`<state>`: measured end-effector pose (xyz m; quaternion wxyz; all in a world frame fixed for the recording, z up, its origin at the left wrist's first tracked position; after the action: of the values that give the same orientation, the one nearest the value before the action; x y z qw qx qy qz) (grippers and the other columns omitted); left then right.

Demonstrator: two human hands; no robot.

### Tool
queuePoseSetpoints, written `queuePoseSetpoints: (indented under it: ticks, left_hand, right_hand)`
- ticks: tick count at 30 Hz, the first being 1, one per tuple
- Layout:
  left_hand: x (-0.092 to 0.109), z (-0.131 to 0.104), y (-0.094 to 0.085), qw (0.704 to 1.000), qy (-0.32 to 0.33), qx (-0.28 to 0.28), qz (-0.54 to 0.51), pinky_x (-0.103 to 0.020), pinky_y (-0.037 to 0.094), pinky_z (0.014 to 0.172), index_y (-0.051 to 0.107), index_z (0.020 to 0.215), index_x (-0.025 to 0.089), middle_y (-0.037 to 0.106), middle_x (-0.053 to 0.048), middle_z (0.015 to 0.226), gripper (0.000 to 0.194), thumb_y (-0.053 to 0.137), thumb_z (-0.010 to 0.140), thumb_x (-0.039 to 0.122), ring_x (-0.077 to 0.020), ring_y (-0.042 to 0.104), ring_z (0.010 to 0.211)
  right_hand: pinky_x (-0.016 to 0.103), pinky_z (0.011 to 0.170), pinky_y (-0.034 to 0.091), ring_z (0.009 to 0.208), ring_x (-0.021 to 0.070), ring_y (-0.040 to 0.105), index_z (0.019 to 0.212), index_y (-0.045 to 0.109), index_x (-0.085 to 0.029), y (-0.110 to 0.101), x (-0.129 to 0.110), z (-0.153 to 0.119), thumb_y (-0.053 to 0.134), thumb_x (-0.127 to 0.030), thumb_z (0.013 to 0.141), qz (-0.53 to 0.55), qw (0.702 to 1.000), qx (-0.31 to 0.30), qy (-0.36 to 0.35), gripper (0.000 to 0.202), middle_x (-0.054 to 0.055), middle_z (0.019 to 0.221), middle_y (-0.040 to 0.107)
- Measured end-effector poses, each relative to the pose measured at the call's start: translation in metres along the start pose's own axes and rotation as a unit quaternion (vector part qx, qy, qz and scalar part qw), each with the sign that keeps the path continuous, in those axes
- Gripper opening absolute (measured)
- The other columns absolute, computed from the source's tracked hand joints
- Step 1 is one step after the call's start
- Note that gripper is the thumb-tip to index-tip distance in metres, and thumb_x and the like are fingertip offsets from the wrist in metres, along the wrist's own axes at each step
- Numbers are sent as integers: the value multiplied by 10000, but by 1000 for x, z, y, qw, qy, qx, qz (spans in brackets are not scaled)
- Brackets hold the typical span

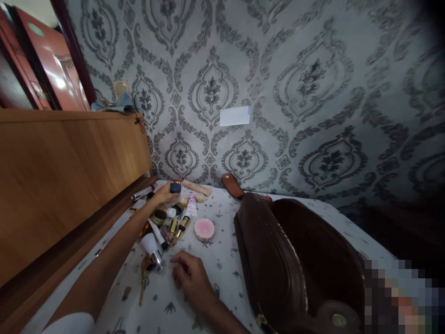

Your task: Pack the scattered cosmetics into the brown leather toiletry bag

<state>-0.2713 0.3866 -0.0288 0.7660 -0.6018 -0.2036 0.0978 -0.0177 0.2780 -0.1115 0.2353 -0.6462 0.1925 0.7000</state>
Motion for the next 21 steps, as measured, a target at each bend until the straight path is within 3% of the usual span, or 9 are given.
queuePoseSetpoints:
  ticks: [5,9,12,21]
  left_hand:
    - [-17,10,1,999,-38,27,-17,-405,534,862,605,1151,155,661,-77,1122,334,544,954,418,-202,648,976]
    - [-46,18,-7,993,-106,43,6,-427,545,872,601,1186,168,628,-87,1193,303,591,939,344,-218,634,1027]
    - [-57,23,-7,991,-125,40,25,-428,545,878,593,1205,177,618,-88,1215,313,599,935,335,-224,629,1046]
    - [-29,50,8,996,-60,7,68,-485,518,928,563,1259,174,580,-102,1286,367,601,932,334,-253,598,1114]
  right_hand:
    - [218,504,369,502,107,494,886,619,-132,1,0,1,439,-196,778,-2,1000,1,-3,220,-16,621,561]
    - [213,493,366,493,104,485,881,619,-132,0,2,1,447,-208,782,-2,1000,5,-2,213,-21,611,553]
    - [213,495,367,504,105,485,903,628,-129,1,2,1,452,-221,798,-3,1000,-2,0,225,-16,628,557]
    - [210,538,393,558,114,506,925,661,-147,-3,2,-1,470,-189,811,-40,999,7,8,226,-5,666,564]
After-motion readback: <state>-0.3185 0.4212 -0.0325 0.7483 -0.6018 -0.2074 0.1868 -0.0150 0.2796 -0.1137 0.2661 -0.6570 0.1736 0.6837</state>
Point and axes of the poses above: each hand's wrist, its own z-axis towards the middle knuckle, its own y-axis out of the palm, x = y × z, the point moved 7 cm from there along z, towards the middle knuckle
